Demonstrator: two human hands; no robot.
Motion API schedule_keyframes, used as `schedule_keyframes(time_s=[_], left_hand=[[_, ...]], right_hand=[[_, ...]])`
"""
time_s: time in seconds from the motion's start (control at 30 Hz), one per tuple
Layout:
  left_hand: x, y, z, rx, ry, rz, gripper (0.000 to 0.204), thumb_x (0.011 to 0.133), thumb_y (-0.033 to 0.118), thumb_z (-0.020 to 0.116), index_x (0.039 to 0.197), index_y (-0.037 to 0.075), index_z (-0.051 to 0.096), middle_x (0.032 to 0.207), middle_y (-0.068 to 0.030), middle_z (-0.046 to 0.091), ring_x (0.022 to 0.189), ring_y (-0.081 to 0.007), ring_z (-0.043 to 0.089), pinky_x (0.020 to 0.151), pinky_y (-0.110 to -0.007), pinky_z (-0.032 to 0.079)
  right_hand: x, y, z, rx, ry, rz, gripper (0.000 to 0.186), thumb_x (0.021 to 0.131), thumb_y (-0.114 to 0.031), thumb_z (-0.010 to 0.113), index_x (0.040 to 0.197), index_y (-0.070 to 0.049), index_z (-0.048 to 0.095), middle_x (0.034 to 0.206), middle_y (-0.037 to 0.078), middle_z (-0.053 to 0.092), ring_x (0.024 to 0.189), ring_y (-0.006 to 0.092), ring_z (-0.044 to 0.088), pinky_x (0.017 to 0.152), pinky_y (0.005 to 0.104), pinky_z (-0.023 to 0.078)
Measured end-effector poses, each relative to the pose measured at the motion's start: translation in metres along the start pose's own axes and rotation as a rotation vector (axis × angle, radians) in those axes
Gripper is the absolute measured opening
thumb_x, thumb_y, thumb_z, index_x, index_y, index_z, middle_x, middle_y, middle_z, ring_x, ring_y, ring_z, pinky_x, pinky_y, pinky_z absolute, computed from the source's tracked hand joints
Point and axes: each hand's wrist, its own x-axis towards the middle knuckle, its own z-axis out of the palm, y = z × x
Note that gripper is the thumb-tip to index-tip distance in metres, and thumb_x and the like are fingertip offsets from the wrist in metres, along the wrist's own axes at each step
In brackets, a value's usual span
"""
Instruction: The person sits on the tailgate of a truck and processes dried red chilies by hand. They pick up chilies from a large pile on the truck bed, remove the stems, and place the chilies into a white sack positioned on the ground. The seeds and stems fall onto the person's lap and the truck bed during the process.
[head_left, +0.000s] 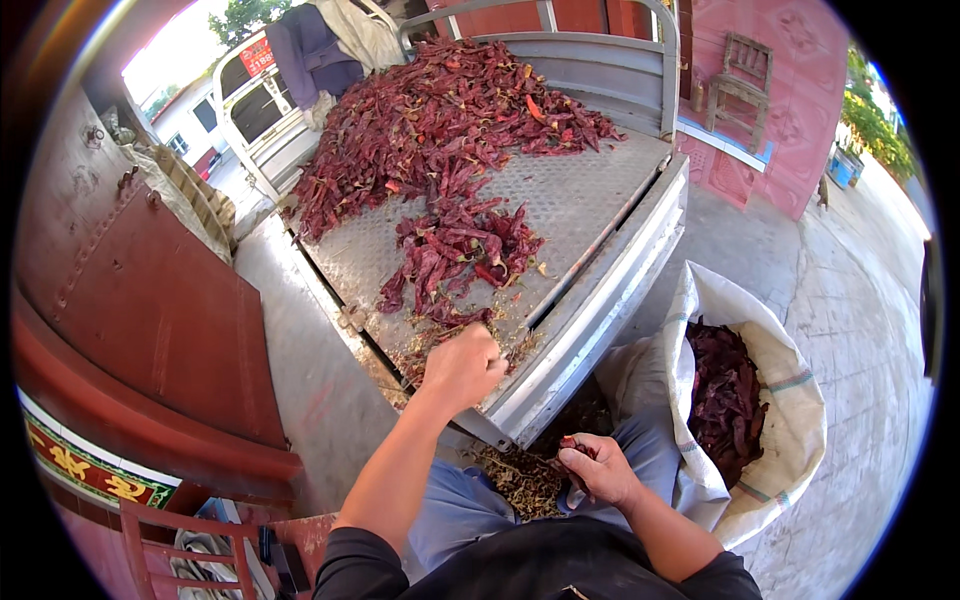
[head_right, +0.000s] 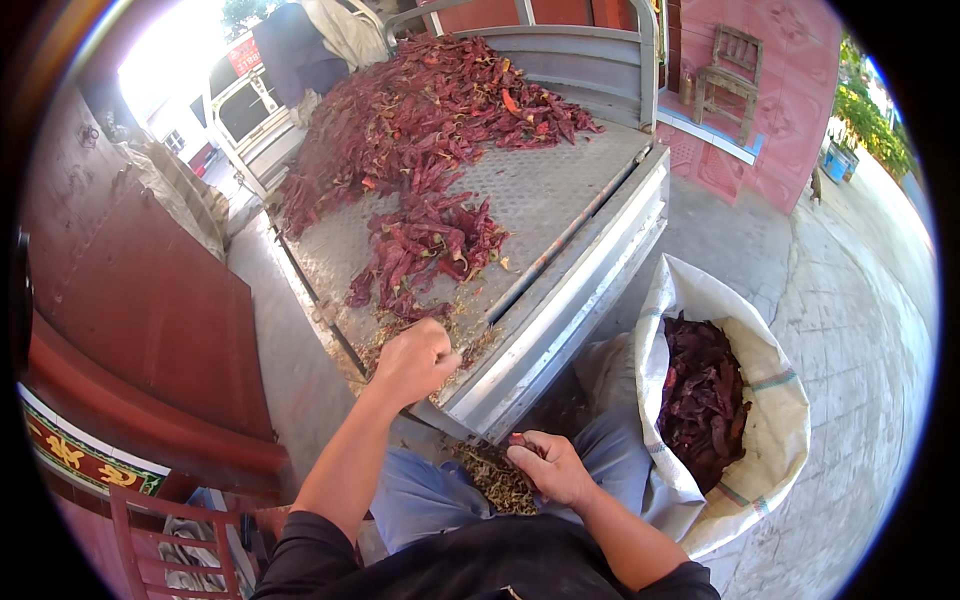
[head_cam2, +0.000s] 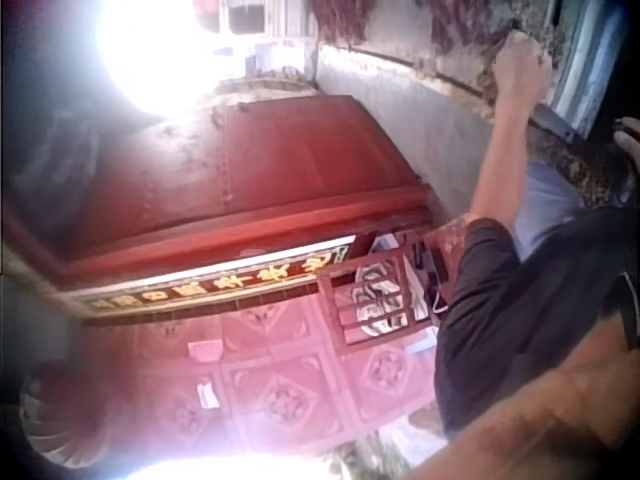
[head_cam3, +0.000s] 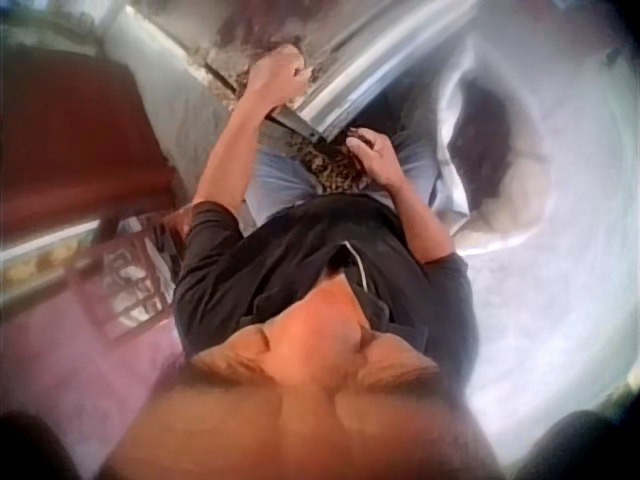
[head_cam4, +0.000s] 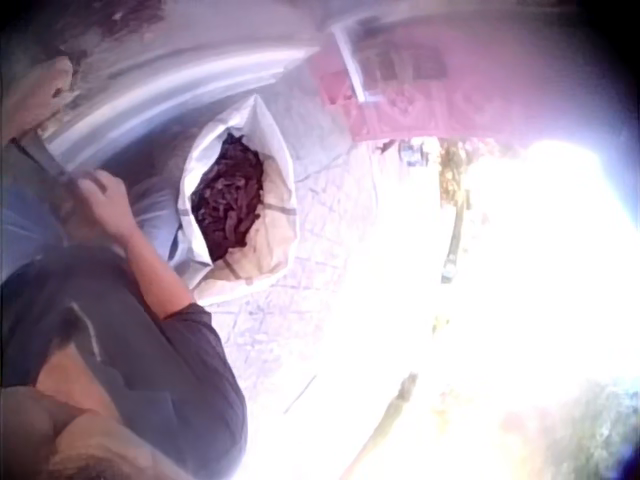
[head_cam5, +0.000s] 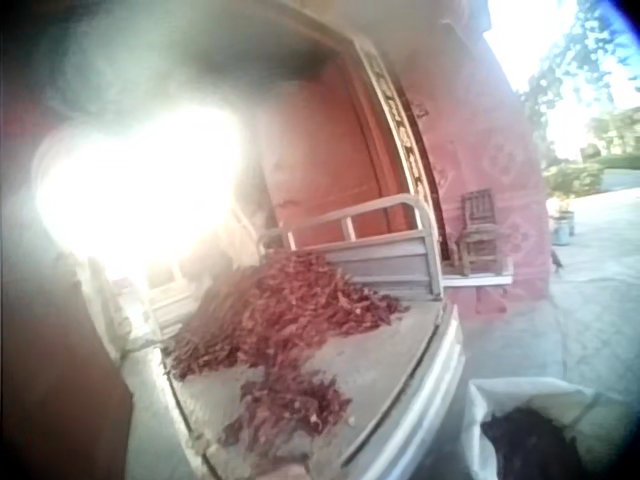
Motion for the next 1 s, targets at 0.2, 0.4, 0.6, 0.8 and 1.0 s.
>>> schedule_keyframes(time_s=[0.2, 0.4, 0.6, 0.8, 1.0], left_hand=[[0.055, -0.031, 0.011, 0.274, 0.118, -0.121, 0.017, 0.088, 0.007, 0.064, 0.104, 0.003, 0.062, 0.108, -0.0157, 0.068, 0.099, -0.0426, 0.069, 0.084, -0.051, 0.056], [0.055, -0.046, -0.002, -0.024, 0.501, 0.023, 0.019, 0.086, 0.007, 0.074, 0.09, 0.003, 0.057, 0.1, -0.0147, 0.071, 0.083, -0.0315, 0.071, 0.07, -0.047, 0.054], [-0.004, 0.013, 0.001, -0.885, 0.195, -0.147, 0.014, 0.089, -0.003, 0.072, 0.083, 0.001, 0.06, 0.096, -0.0091, 0.074, 0.083, -0.0138, 0.07, 0.072, -0.029, 0.057], [-0.082, 0.053, 0.034, -1.11, -0.164, -0.288, 0.018, 0.092, 0.006, 0.08, 0.09, 0.002, 0.063, 0.088, -0.0046, 0.074, 0.075, -0.0081, 0.066, 0.065, -0.025, 0.053], [-0.101, 0.037, 0.047, -1.256, 0.061, -0.196, 0.017, 0.09, 0.0, 0.08, 0.103, 0.002, 0.07, 0.099, -0.0039, 0.072, 0.086, -0.0074, 0.066, 0.074, -0.024, 0.054]], right_hand=[[-0.005, -0.007, -0.002, 0.084, 0.076, 0.055, 0.02, 0.101, -0.021, 0.07, 0.089, -0.007, 0.062, 0.064, -0.004, 0.055, 0.05, 0.0054, 0.049, 0.047, 0.0241, 0.039], [0.007, -0.005, 0.0, 0.039, 0.172, -0.048, 0.019, 0.091, -0.016, 0.081, 0.091, -0.007, 0.064, 0.074, -0.008, 0.053, 0.066, 0.0015, 0.046, 0.06, 0.0223, 0.04], [0.036, -0.039, -0.002, -0.05, 0.287, -0.298, 0.026, 0.091, -0.014, 0.079, 0.112, -0.001, 0.07, 0.085, -0.007, 0.06, 0.076, 0.0026, 0.053, 0.07, 0.0232, 0.048], [0.046, -0.044, 0.004, -0.061, -0.022, -0.268, 0.025, 0.093, -0.013, 0.079, 0.114, -0.001, 0.073, 0.095, -0.002, 0.071, 0.087, 0.0057, 0.062, 0.084, 0.0262, 0.053], [0.044, -0.027, 0.01, -0.181, -0.004, -0.24, 0.019, 0.095, -0.017, 0.076, 0.103, -0.001, 0.072, 0.085, 0.001, 0.07, 0.079, 0.0073, 0.062, 0.074, 0.029, 0.054]])
